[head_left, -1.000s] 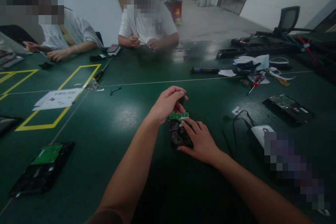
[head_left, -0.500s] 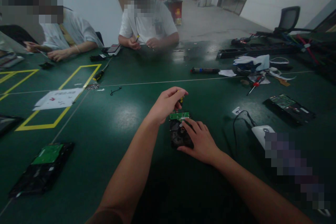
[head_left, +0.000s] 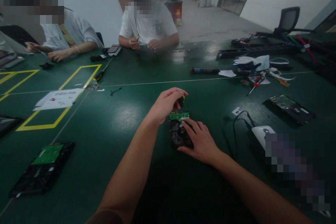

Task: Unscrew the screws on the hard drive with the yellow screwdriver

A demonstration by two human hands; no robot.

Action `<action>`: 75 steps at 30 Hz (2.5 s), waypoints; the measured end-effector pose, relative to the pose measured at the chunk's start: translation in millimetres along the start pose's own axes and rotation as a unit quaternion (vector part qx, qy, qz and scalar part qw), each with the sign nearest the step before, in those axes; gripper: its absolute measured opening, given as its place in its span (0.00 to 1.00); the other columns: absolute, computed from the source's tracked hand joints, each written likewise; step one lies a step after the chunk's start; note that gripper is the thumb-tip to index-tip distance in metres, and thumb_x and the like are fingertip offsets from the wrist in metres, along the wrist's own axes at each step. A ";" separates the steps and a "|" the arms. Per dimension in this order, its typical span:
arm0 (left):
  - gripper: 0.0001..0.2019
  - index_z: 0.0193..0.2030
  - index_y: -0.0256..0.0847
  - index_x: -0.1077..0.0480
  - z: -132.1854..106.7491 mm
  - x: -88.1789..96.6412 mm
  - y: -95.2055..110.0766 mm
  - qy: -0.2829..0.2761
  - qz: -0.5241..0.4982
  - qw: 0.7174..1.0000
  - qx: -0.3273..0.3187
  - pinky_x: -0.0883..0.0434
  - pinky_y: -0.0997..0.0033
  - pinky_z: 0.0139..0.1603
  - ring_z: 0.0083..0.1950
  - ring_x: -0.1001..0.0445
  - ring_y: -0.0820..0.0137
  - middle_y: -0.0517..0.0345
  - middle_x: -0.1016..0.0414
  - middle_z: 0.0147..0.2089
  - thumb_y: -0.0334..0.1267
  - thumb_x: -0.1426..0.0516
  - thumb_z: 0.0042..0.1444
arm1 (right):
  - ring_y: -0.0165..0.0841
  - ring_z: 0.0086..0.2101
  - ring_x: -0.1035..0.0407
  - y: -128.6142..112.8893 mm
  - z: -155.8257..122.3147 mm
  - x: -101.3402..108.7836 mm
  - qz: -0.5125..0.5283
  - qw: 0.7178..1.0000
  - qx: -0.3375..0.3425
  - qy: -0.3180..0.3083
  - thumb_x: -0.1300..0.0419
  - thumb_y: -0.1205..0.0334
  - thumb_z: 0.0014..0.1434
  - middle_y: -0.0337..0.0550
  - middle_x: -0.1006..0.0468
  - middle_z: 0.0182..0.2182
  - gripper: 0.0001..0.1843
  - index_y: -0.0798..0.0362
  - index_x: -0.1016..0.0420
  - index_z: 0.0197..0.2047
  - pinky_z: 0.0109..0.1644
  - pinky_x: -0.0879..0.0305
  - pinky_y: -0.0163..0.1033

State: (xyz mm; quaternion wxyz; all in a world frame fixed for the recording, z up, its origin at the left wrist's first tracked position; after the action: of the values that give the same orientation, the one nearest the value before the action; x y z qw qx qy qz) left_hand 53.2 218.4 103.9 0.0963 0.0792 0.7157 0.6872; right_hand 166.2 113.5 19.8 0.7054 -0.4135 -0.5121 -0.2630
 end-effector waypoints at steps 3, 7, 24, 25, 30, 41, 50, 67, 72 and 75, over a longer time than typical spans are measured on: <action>0.09 0.44 0.42 0.24 -0.9 -5.2 -0.5 -0.022 -0.032 0.999 0.007 0.37 0.75 0.23 0.22 0.33 0.78 0.55 0.21 0.40 0.39 0.44 0.63 | 0.56 0.60 0.41 0.4 -0.1 -0.4 -0.001 1.000 -0.002 0.000 0.39 0.32 0.59 0.53 0.41 0.71 0.48 0.49 0.43 0.73 0.63 0.40 0.63; 0.08 0.44 0.42 0.26 -1.0 -6.9 0.5 -0.024 -0.053 0.998 0.005 0.36 0.74 0.24 0.24 0.30 0.77 0.54 0.20 0.43 0.40 0.45 0.65 | 0.56 0.61 0.42 0.1 -0.1 -0.9 0.000 1.000 -0.003 -0.002 0.39 0.32 0.59 0.53 0.42 0.71 0.48 0.49 0.43 0.73 0.63 0.40 0.63; 0.08 0.44 0.41 0.28 -3.3 -11.5 0.5 -0.034 -0.030 0.999 0.009 0.37 0.76 0.20 0.20 0.34 0.80 0.55 0.20 0.42 0.41 0.40 0.62 | 0.56 0.60 0.41 0.2 -0.1 -0.8 0.000 1.000 -0.001 -0.004 0.40 0.31 0.59 0.54 0.42 0.71 0.48 0.50 0.43 0.73 0.62 0.39 0.63; 0.07 0.43 0.41 0.30 -3.6 -11.2 -0.3 -0.030 -0.038 0.999 0.015 0.38 0.76 0.20 0.20 0.34 0.80 0.54 0.20 0.42 0.41 0.40 0.62 | 0.56 0.60 0.41 0.1 -0.1 -0.8 0.000 1.000 -0.001 -0.003 0.40 0.31 0.59 0.53 0.42 0.71 0.48 0.50 0.43 0.73 0.62 0.39 0.63; 0.06 0.40 0.42 0.30 -3.6 -7.2 -3.4 -0.021 -0.053 0.998 0.030 0.37 0.75 0.19 0.20 0.32 0.79 0.55 0.20 0.40 0.41 0.42 0.63 | 0.56 0.59 0.40 -0.2 -0.4 0.1 0.003 1.000 0.000 -0.001 0.40 0.31 0.59 0.53 0.41 0.71 0.48 0.49 0.43 0.73 0.62 0.39 0.63; 0.10 0.43 0.40 0.25 -1.7 -3.4 -4.1 -0.021 -0.039 0.999 0.021 0.36 0.76 0.21 0.21 0.31 0.79 0.55 0.23 0.42 0.40 0.46 0.65 | 0.55 0.60 0.41 -0.4 0.4 -0.9 -0.007 1.000 -0.001 -0.008 0.40 0.31 0.59 0.53 0.42 0.71 0.48 0.52 0.41 0.72 0.63 0.39 0.62; 0.12 0.45 0.42 0.29 3.3 -10.3 -7.3 -0.038 -0.034 0.999 -0.008 0.33 0.76 0.25 0.25 0.27 0.78 0.55 0.24 0.42 0.46 0.48 0.71 | 0.56 0.58 0.39 -3.1 1.8 2.4 -0.010 1.000 0.003 -0.015 0.40 0.31 0.59 0.55 0.40 0.70 0.47 0.52 0.39 0.71 0.62 0.38 0.62; 0.15 0.45 0.41 0.29 -5.1 -12.7 -11.7 -0.015 -0.036 0.996 -0.077 0.33 0.77 0.24 0.24 0.28 0.79 0.56 0.24 0.41 0.51 0.47 0.70 | 0.55 0.57 0.36 -9.7 0.1 8.2 -0.035 0.999 0.009 -0.017 0.41 0.33 0.60 0.56 0.38 0.69 0.44 0.54 0.36 0.69 0.62 0.37 0.60; 0.15 0.45 0.41 0.29 -7.8 -13.1 -10.1 0.007 -0.014 0.995 -0.098 0.33 0.77 0.24 0.23 0.28 0.79 0.56 0.24 0.41 0.51 0.48 0.70 | 0.55 0.56 0.35 -11.3 -2.3 5.7 -0.047 0.999 0.018 -0.009 0.42 0.34 0.61 0.56 0.37 0.69 0.43 0.54 0.36 0.69 0.62 0.38 0.61; 0.15 0.46 0.41 0.29 -11.7 -17.5 -8.4 0.000 -0.010 0.994 -0.104 0.33 0.77 0.23 0.24 0.28 0.79 0.56 0.25 0.41 0.50 0.48 0.70 | 0.55 0.56 0.35 -12.6 -4.0 6.4 -0.055 0.998 0.020 -0.004 0.43 0.34 0.62 0.56 0.36 0.69 0.43 0.56 0.36 0.69 0.62 0.37 0.60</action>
State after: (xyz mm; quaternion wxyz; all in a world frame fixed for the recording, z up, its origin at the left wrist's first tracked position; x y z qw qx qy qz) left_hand 67.4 202.5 96.5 0.1104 0.0616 0.6409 0.7572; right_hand 160.3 103.9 29.2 0.6959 -0.3714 -0.5422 -0.2895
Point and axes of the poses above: each hand's wrist, its own z-axis towards the middle knuckle, its own x-axis out of the back of the hand, y = z × x, the point moved 10 cm from there along z, towards the middle knuckle
